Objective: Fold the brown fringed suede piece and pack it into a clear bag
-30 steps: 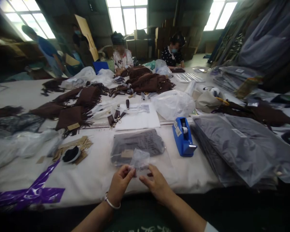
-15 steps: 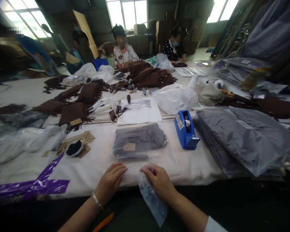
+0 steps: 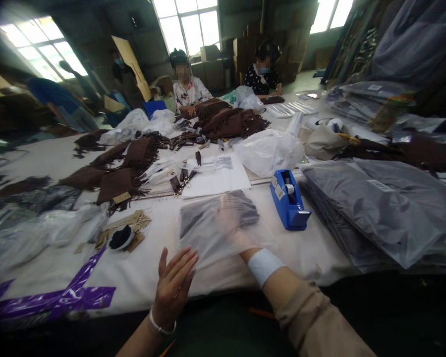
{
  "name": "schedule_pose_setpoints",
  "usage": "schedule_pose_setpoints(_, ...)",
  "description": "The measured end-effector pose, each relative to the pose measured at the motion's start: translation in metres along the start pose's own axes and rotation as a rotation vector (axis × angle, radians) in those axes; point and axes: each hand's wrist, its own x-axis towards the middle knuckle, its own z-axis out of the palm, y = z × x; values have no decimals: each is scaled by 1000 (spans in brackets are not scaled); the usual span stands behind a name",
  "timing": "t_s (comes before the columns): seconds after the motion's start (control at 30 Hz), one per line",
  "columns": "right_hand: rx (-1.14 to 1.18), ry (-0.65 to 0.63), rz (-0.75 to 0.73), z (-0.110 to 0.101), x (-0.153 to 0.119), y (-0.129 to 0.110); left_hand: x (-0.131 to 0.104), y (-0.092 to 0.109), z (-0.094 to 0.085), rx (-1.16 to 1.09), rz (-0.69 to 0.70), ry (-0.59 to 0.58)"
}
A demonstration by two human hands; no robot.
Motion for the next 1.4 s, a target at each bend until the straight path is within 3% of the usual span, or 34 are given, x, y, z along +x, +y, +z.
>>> schedule_pose_setpoints(0.07,-42,-22,-16,4,-18,8,-11,-2,2,-5,26,-46)
schedule_pose_setpoints(0.2,-82,-166,-184,7,-63,20,-31,-11,14,9,30,-204)
schedule_pose_setpoints(0.33,-111,-112,-138,18,-60,29,-48,-26,24,106,-46,-318)
schedule_pose_setpoints(0.43,-91,-115,-178,17,-68,34,-57,-38,20,193,-16,-430)
schedule_pose_setpoints(0.53,-83,-201,-186,-11,-120,37,-56,-48,9,204,3,-567)
schedule_pose_setpoints(0.63,-85,-366,-116,-61,-178,33,-48,-55,2,139,12,-675)
schedule_pose_setpoints(0.7,-5,-443,-99,-92,-191,23,-41,-60,1,86,25,-714)
schedule_pose_setpoints(0.77,120,-459,-90,-112,-178,13,-37,-64,1,50,41,-740)
schedule_pose_setpoints(0.83,214,-419,-119,-116,-147,11,-35,-69,2,34,53,-763)
schedule_pose_setpoints(0.93,242,-382,-179,-105,-100,33,-36,-76,0,17,56,-779)
schedule_pose_setpoints(1.0,249,-396,-162,-97,-85,57,-38,-80,-6,4,41,-797)
schedule_pose_setpoints(1.1,283,-490,-160,-97,-90,85,-36,-84,-22,-74,-4,-818)
schedule_pose_setpoints(1.23,343,-654,-185,-107,-111,92,-31,-90,-45,-247,-55,-839)
schedule_pose_setpoints(1.3,397,-594,-102,-102,-116,89,-30,-95,-49,-288,-69,-857)
schedule_pose_setpoints(1.4,499,-345,200,-84,-121,91,-33,-103,-44,-299,-139,-818)
